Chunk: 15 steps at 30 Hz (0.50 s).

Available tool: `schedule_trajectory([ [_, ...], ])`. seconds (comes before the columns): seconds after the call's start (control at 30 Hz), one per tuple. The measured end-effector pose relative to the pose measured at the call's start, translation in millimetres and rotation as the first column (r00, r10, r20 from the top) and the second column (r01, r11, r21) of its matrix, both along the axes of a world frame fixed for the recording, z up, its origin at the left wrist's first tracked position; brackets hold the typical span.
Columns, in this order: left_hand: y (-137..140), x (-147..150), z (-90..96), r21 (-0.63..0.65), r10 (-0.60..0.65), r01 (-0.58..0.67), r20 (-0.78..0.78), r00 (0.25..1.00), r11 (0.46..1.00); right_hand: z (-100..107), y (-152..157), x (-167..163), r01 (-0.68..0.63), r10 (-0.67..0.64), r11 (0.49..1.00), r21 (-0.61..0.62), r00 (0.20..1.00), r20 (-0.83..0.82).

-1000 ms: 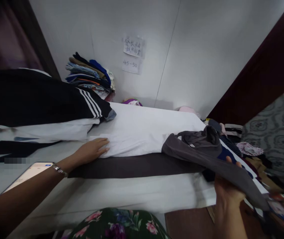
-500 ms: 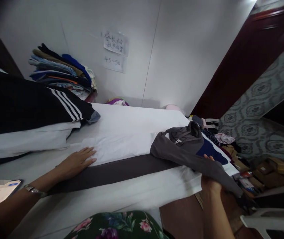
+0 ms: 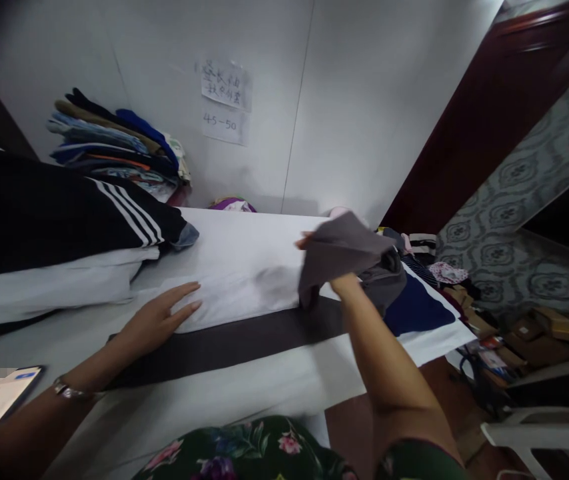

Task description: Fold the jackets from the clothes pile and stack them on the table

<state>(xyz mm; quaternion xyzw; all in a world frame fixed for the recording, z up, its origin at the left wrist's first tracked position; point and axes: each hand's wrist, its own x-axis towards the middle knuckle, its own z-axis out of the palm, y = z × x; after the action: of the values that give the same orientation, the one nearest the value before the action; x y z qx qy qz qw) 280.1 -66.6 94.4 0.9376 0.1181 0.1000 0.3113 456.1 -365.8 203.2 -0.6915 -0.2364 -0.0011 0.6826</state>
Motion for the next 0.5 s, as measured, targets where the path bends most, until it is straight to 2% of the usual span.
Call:
schedule_trajectory([
  [0.03, -5, 2, 2.7, -0.186, -0.003, 0.008, 0.028, 1.000, 0.982, -7, 27, -3, -0.184, 0.204, 0.969, -0.167, 0.973, 0.110],
  [0.07, -10, 4, 4.0, -0.382, -0.002, 0.018, 0.042, 0.999, 0.924, -16, 52, -7, -0.303, 0.381, 0.888, -0.345, 0.906, 0.184],
  [0.1, -14, 6, 4.0, -0.560, 0.010, 0.018, 0.046, 0.999, 0.829, -29, 74, -11, -0.330, 0.479, 0.812, -0.482, 0.849, 0.226],
  [0.13, -16, 7, 3.0, -0.701, 0.038, 0.000, 0.038, 0.999, 0.713, -42, 91, -14, -0.312, 0.531, 0.759, -0.572, 0.805, 0.265],
  [0.17, -16, 8, 1.2, -0.802, 0.084, -0.035, 0.018, 0.996, 0.596, -55, 103, -14, -0.276, 0.539, 0.748, -0.603, 0.783, 0.311],
  [0.23, -14, 9, -2.6, -0.907, 0.188, -0.127, -0.054, 0.981, 0.402, -79, 106, -6, -0.216, 0.489, 0.792, -0.570, 0.785, 0.381],
  [0.3, -11, 9, -4.5, -0.948, 0.263, -0.178, -0.106, 0.959, 0.265, -96, 83, 16, -0.123, 0.355, 0.864, -0.488, 0.836, 0.418],
  [0.33, -9, 9, -4.4, -0.959, 0.284, -0.181, -0.115, 0.952, 0.220, -102, 64, 30, -0.041, 0.257, 0.889, -0.456, 0.870, 0.422],
  [0.37, -9, 9, -3.9, -0.964, 0.301, -0.181, -0.117, 0.947, 0.196, -107, 43, 45, 0.065, 0.135, 0.898, -0.435, 0.900, 0.414],
  [0.4, -9, 9, -3.3, -0.963, 0.314, -0.184, -0.116, 0.942, 0.197, -111, 20, 60, 0.161, 0.019, 0.888, -0.431, 0.922, 0.386],
  [0.43, -9, 9, -3.0, -0.956, 0.321, -0.191, -0.113, 0.940, 0.224, -116, -3, 73, 0.239, -0.081, 0.867, -0.438, 0.934, 0.349],
  [0.47, -9, 9, -3.5, -0.939, 0.320, -0.199, -0.103, 0.942, 0.282, -120, -24, 83, 0.280, -0.139, 0.843, -0.459, 0.938, 0.317],
  [0.5, -9, 9, -4.9, -0.900, 0.308, -0.204, -0.083, 0.948, 0.385, -126, -41, 91, 0.296, -0.165, 0.830, -0.472, 0.940, 0.298],
])
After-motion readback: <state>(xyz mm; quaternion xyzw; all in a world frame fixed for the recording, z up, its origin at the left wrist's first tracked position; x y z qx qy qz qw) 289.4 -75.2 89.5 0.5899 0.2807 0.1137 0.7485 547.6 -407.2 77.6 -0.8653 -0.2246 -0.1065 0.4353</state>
